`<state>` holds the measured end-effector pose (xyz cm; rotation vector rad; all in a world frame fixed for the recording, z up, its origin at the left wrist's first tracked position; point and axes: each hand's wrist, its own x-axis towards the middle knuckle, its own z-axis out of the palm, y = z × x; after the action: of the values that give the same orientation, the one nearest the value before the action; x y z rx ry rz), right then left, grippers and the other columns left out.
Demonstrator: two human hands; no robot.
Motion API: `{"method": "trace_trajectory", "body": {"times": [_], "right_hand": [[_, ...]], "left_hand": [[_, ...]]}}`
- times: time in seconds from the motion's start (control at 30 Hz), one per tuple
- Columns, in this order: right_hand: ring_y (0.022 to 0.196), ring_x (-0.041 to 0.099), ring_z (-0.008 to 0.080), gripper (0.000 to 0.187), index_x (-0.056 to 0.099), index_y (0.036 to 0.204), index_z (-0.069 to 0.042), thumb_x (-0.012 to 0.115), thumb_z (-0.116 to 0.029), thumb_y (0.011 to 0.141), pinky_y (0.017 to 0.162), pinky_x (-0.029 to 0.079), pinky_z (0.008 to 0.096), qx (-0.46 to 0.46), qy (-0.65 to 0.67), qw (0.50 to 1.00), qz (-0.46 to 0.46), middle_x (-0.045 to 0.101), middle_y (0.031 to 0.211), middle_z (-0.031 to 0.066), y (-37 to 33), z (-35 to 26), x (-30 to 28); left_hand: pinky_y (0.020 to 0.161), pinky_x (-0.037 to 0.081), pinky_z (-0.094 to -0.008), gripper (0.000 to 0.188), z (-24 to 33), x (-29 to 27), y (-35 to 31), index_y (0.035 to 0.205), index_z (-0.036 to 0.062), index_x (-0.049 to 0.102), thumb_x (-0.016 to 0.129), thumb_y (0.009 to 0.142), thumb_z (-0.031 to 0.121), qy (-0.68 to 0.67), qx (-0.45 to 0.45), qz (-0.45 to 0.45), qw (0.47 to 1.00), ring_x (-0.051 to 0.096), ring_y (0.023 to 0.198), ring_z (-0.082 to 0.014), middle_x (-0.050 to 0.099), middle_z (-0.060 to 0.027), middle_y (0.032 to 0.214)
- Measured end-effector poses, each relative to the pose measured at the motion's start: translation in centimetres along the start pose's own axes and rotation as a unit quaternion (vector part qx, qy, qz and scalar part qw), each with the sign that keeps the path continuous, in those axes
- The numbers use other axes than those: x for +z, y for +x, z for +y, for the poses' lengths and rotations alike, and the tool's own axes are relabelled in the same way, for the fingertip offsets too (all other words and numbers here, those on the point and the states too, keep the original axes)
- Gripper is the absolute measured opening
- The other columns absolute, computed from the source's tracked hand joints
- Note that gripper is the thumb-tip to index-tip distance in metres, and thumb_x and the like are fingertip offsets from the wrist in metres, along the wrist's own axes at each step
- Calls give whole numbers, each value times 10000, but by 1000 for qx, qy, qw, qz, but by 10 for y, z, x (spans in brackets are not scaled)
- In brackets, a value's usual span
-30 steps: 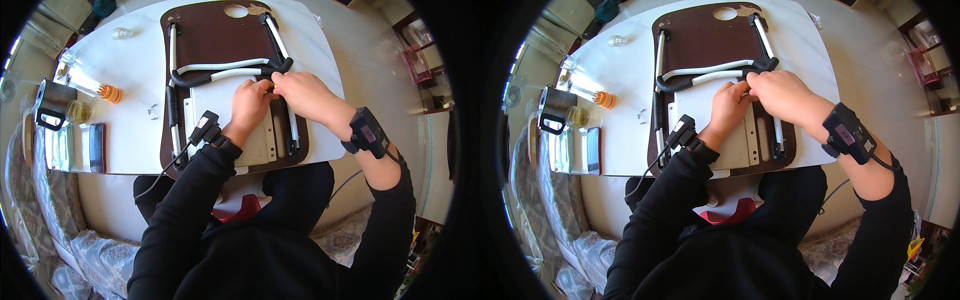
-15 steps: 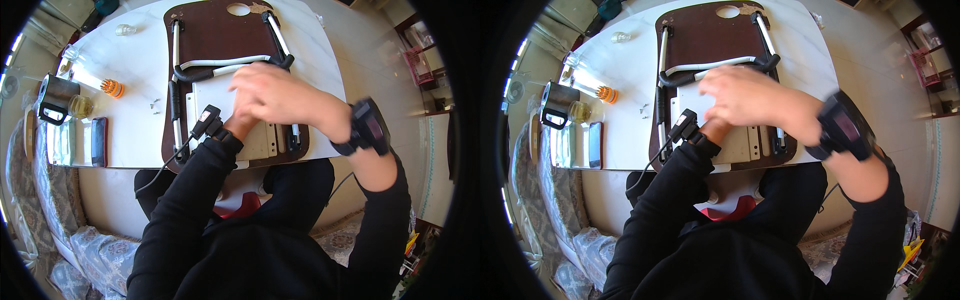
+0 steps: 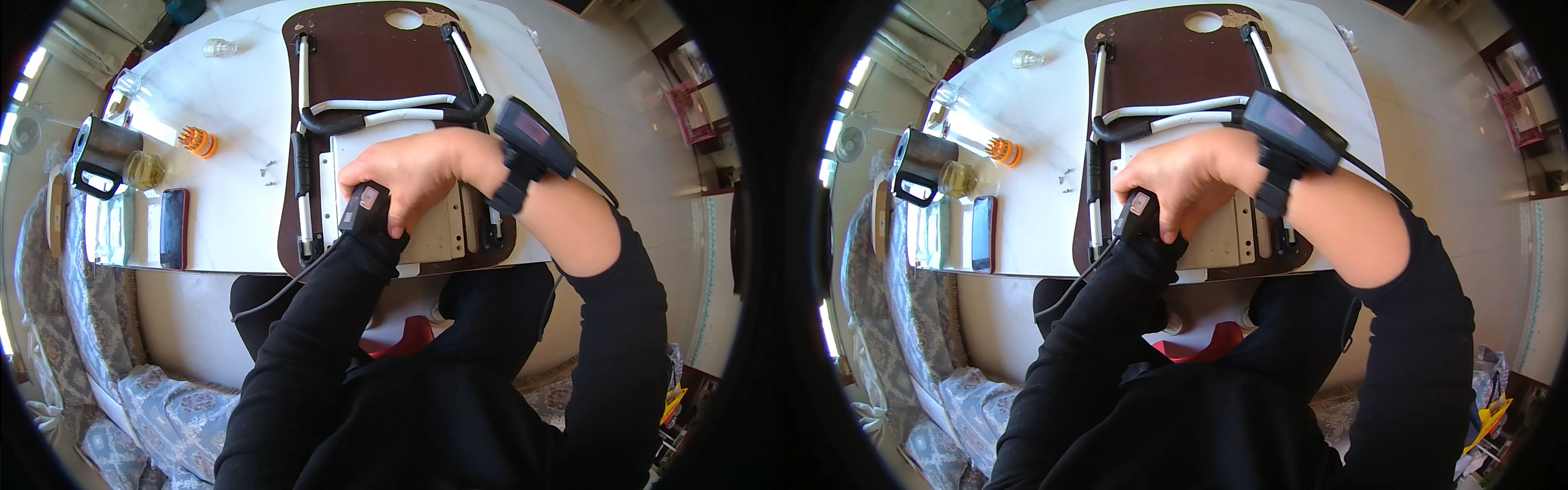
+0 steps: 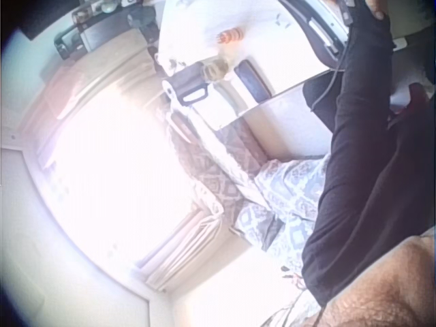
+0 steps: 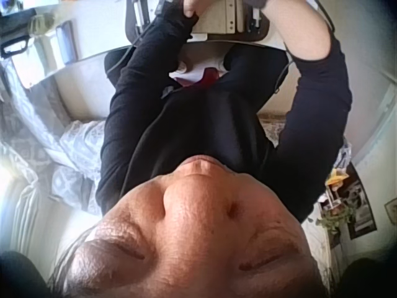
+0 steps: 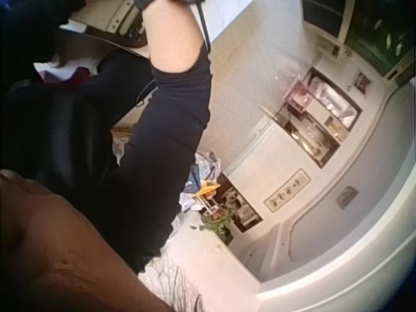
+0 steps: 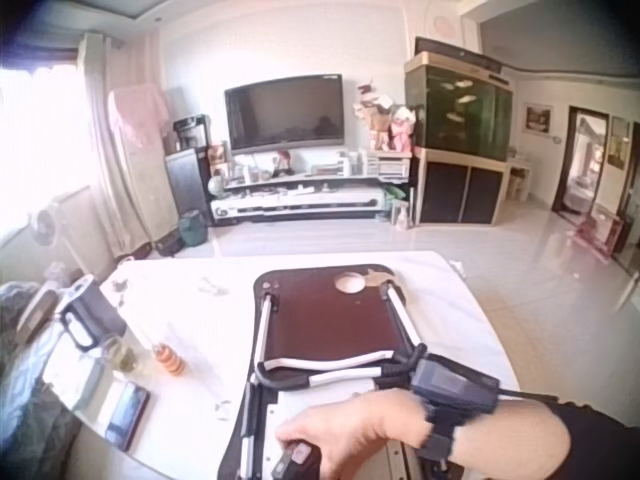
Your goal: The person assembles a small folding table by attaching metal legs to a white tabletop using a screwdriver. They insert screws into pre-drilled holes and tighten them to secure the legs in place.
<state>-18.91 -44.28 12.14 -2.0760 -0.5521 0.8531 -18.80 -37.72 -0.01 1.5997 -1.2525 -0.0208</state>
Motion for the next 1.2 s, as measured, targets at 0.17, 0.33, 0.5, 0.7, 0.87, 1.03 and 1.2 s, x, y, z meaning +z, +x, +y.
{"method": "trace_trajectory", "body": {"times": [0.17,0.33,0.5,0.7,0.87,1.03,1.2], "right_hand": [[984,643,307,484,601,1064,-71,849,-66,648,857,464,406,-56,-65,987,132,648,1030,99,-24,2,28],[978,639,327,443,602,1056,-70,813,13,675,870,497,410,-167,-142,946,240,630,1027,96,-37,10,54],[996,644,295,411,609,1041,-78,806,13,692,879,501,422,-215,-165,905,327,636,1041,78,-45,13,77],[966,660,343,477,614,1032,-42,881,-113,643,832,515,422,-114,-71,944,303,666,977,124,-34,16,71],[975,663,360,523,624,1060,-35,897,-187,640,844,516,429,-63,-48,955,285,687,982,155,-27,14,66],[984,657,373,532,625,1071,-31,895,-216,650,851,517,423,-61,-22,963,261,695,1018,162,-20,18,62],[981,661,368,525,626,1069,-27,877,-240,660,846,522,414,-50,-44,968,242,693,1011,178,-16,19,54]], "left_hand": [[976,458,-427,338,-1,2,5,1122,46,703,703,814,184,-3,-2,-8,1000,651,969,-322,699,-158,1053],[881,443,-393,305,-2,7,12,1154,37,696,718,876,160,32,-110,-55,992,647,920,-305,721,-135,936],[856,443,-394,278,-2,7,14,1120,57,708,739,866,164,33,-127,-62,989,643,903,-297,725,-126,934],[824,438,-385,219,-2,14,11,1018,63,674,749,846,177,94,-27,-21,995,631,898,-262,716,-62,935],[807,432,-383,221,-2,23,9,967,95,592,734,871,236,210,-34,-70,975,619,938,-246,682,-37,950],[808,429,-386,266,-4,28,8,1005,107,588,708,900,320,249,-52,-100,962,615,963,-242,684,-33,970],[832,431,-382,290,-5,27,8,1066,122,596,692,910,348,256,-52,-113,959,611,1007,-250,683,-36,1043]]}}
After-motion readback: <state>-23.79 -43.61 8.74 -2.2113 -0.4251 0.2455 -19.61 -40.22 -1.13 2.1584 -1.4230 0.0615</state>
